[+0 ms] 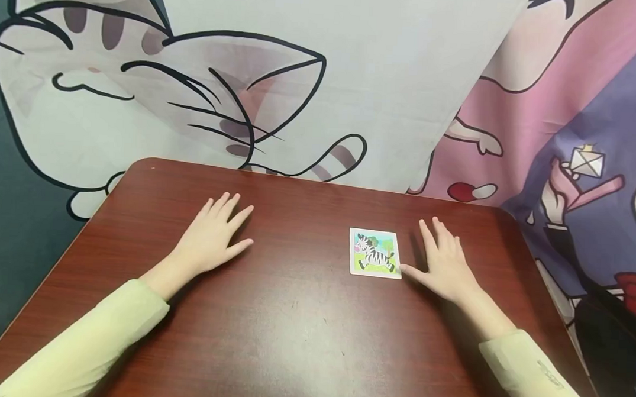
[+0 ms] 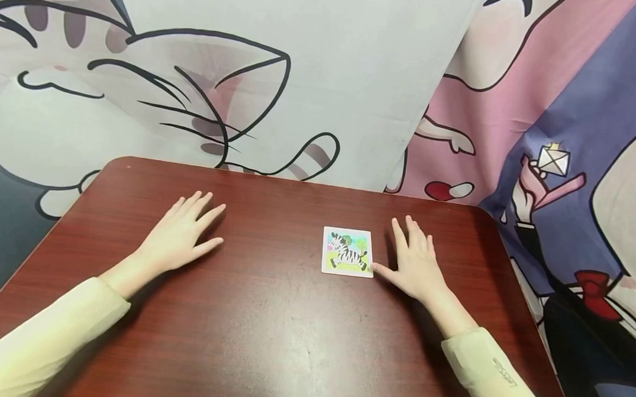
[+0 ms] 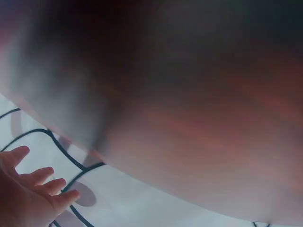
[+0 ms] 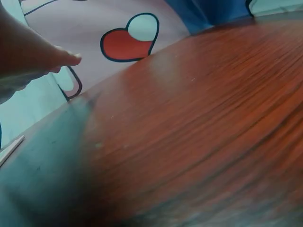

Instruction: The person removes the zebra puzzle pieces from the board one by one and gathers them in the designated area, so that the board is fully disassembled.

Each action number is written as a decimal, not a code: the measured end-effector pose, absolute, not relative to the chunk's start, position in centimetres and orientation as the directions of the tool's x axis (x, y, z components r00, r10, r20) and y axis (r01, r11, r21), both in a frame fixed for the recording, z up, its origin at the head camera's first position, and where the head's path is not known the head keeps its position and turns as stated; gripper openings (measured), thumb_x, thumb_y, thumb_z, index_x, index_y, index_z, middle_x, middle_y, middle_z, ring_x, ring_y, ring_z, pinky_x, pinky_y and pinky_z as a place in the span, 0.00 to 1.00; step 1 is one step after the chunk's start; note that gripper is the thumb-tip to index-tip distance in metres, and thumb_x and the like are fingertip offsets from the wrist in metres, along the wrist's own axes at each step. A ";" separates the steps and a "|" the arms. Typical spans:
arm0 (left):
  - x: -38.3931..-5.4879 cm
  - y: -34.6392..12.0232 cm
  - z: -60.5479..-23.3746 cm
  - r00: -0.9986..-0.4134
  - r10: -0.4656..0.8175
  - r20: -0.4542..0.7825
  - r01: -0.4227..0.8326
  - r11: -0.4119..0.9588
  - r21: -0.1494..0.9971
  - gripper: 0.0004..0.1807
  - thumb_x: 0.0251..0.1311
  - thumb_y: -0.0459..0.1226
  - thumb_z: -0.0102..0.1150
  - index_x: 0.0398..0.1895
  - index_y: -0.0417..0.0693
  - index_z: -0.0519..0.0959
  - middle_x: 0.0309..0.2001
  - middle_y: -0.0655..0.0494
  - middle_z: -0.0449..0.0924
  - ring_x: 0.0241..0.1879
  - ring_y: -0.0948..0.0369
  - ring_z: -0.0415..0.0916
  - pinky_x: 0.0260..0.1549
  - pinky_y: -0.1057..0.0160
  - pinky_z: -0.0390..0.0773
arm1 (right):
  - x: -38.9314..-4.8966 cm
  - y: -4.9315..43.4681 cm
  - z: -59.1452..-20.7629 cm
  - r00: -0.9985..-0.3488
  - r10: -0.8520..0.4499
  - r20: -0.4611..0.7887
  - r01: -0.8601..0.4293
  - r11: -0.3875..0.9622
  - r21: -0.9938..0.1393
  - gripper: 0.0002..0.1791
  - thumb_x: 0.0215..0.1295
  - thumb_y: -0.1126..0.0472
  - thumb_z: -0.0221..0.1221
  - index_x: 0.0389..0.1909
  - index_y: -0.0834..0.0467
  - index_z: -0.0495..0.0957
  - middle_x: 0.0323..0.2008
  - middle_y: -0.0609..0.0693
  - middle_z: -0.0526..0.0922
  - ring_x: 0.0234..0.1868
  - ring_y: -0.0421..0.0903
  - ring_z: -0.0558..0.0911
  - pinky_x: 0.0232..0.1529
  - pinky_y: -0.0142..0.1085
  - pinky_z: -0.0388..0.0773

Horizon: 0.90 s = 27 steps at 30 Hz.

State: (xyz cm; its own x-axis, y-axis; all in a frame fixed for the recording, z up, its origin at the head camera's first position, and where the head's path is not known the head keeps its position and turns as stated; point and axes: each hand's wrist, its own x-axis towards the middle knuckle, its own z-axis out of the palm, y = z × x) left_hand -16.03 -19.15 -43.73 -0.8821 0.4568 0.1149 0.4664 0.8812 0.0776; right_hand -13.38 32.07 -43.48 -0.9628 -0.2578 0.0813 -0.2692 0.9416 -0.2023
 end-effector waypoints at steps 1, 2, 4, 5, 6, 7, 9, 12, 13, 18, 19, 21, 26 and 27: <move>-16.2 -18.8 -43.7 -0.875 0.470 0.116 0.479 0.874 0.077 0.40 0.73 0.57 0.58 0.80 0.45 0.66 0.80 0.31 0.59 0.81 0.34 0.55 0.79 0.33 0.57 | -13.5 31.9 -43.6 -0.959 -0.270 0.087 -0.282 0.937 -0.208 0.62 0.60 0.37 0.71 0.84 0.63 0.50 0.81 0.73 0.52 0.80 0.74 0.55 0.74 0.77 0.53; -16.4 -18.4 -43.6 -0.869 0.481 0.117 0.491 0.868 0.078 0.40 0.73 0.56 0.58 0.80 0.45 0.67 0.80 0.31 0.60 0.81 0.35 0.56 0.79 0.34 0.58 | -13.7 31.8 -43.7 -0.956 -0.279 0.088 -0.292 0.932 -0.213 0.62 0.60 0.37 0.72 0.84 0.63 0.50 0.81 0.74 0.52 0.80 0.74 0.56 0.74 0.76 0.54; -16.7 -17.6 -43.4 -0.859 0.499 0.118 0.509 0.857 0.083 0.39 0.74 0.55 0.59 0.80 0.44 0.67 0.80 0.32 0.61 0.81 0.36 0.57 0.79 0.36 0.59 | -13.9 31.5 -43.9 -0.951 -0.296 0.086 -0.308 0.925 -0.222 0.62 0.60 0.38 0.72 0.84 0.64 0.50 0.81 0.73 0.52 0.81 0.73 0.56 0.76 0.74 0.54; -16.8 -17.1 -43.3 -0.854 0.506 0.120 0.517 0.852 0.086 0.38 0.74 0.54 0.59 0.79 0.44 0.67 0.79 0.32 0.62 0.81 0.36 0.58 0.79 0.37 0.59 | -14.1 31.4 -44.0 -0.949 -0.306 0.081 -0.317 0.921 -0.228 0.62 0.60 0.39 0.72 0.84 0.65 0.51 0.82 0.73 0.52 0.81 0.72 0.56 0.77 0.73 0.54; -16.9 -16.7 -43.2 -0.849 0.514 0.124 0.525 0.846 0.086 0.38 0.74 0.54 0.59 0.79 0.43 0.67 0.79 0.32 0.63 0.81 0.37 0.58 0.79 0.37 0.60 | -14.2 31.3 -44.0 -0.946 -0.316 0.073 -0.324 0.916 -0.237 0.62 0.61 0.39 0.72 0.84 0.65 0.50 0.82 0.72 0.52 0.81 0.71 0.56 0.78 0.72 0.54; -17.1 -16.3 -43.1 -0.844 0.521 0.127 0.533 0.842 0.089 0.37 0.74 0.53 0.60 0.79 0.43 0.68 0.79 0.32 0.64 0.80 0.37 0.59 0.79 0.38 0.60 | -14.3 31.2 -44.1 -0.942 -0.329 0.065 -0.335 0.909 -0.247 0.62 0.61 0.40 0.72 0.83 0.66 0.50 0.82 0.72 0.53 0.81 0.71 0.55 0.78 0.71 0.54; -17.4 -15.4 -43.0 -0.833 0.536 0.135 0.549 0.830 0.092 0.36 0.74 0.51 0.60 0.78 0.43 0.68 0.78 0.32 0.65 0.80 0.37 0.60 0.79 0.39 0.61 | -14.6 30.9 -44.2 -0.935 -0.352 0.044 -0.350 0.895 -0.277 0.61 0.62 0.41 0.72 0.83 0.67 0.50 0.82 0.70 0.53 0.82 0.69 0.55 0.79 0.69 0.53; -17.9 -14.0 -42.9 -0.819 0.557 0.139 0.571 0.815 0.096 0.35 0.74 0.49 0.61 0.78 0.42 0.69 0.76 0.33 0.67 0.79 0.38 0.63 0.78 0.40 0.63 | -14.9 30.7 -44.3 -0.923 -0.386 0.010 -0.367 0.869 -0.333 0.60 0.63 0.43 0.72 0.83 0.68 0.50 0.83 0.68 0.53 0.83 0.68 0.54 0.80 0.68 0.54; -18.0 -13.6 -42.9 -0.814 0.564 0.138 0.578 0.810 0.099 0.34 0.74 0.48 0.61 0.78 0.42 0.69 0.76 0.33 0.68 0.78 0.38 0.64 0.78 0.40 0.64 | -15.0 30.6 -44.4 -0.918 -0.398 0.002 -0.373 0.859 -0.350 0.59 0.63 0.43 0.72 0.83 0.68 0.50 0.83 0.68 0.54 0.83 0.68 0.54 0.80 0.67 0.54; -18.7 -11.5 -43.0 -0.795 0.592 0.132 0.606 0.788 0.111 0.32 0.74 0.46 0.63 0.76 0.42 0.71 0.74 0.35 0.71 0.76 0.40 0.68 0.76 0.42 0.68 | -15.4 30.4 -44.8 -0.898 -0.440 -0.006 -0.399 0.820 -0.409 0.58 0.62 0.46 0.73 0.83 0.67 0.53 0.83 0.66 0.56 0.82 0.66 0.57 0.79 0.67 0.56; -18.9 -11.0 -43.0 -0.790 0.598 0.135 0.611 0.784 0.110 0.32 0.74 0.45 0.63 0.76 0.42 0.71 0.74 0.35 0.72 0.75 0.40 0.69 0.75 0.42 0.69 | -15.4 30.3 -44.9 -0.894 -0.449 -0.004 -0.406 0.812 -0.419 0.58 0.62 0.47 0.74 0.83 0.66 0.53 0.83 0.66 0.57 0.82 0.66 0.58 0.79 0.67 0.56; -19.1 -10.2 -43.0 -0.784 0.605 0.140 0.620 0.777 0.110 0.31 0.74 0.44 0.63 0.75 0.42 0.72 0.73 0.37 0.73 0.74 0.42 0.71 0.74 0.43 0.71 | -15.4 30.2 -45.0 -0.886 -0.464 0.001 -0.419 0.798 -0.433 0.58 0.60 0.48 0.75 0.83 0.66 0.54 0.82 0.65 0.59 0.82 0.65 0.59 0.79 0.66 0.57; -19.6 -8.0 -42.9 -0.767 0.620 0.163 0.640 0.759 0.121 0.29 0.73 0.43 0.65 0.73 0.42 0.75 0.69 0.40 0.77 0.71 0.45 0.74 0.72 0.47 0.74 | -15.4 30.1 -45.2 -0.863 -0.505 0.002 -0.455 0.776 -0.437 0.58 0.58 0.48 0.76 0.82 0.64 0.57 0.82 0.63 0.61 0.81 0.64 0.62 0.77 0.66 0.61; -19.7 -7.6 -42.9 -0.764 0.623 0.170 0.644 0.754 0.130 0.29 0.73 0.43 0.66 0.72 0.42 0.76 0.68 0.41 0.78 0.70 0.46 0.75 0.71 0.47 0.74 | -15.5 30.1 -45.2 -0.860 -0.510 0.002 -0.460 0.774 -0.436 0.58 0.58 0.48 0.76 0.82 0.64 0.58 0.82 0.62 0.61 0.81 0.64 0.62 0.77 0.66 0.61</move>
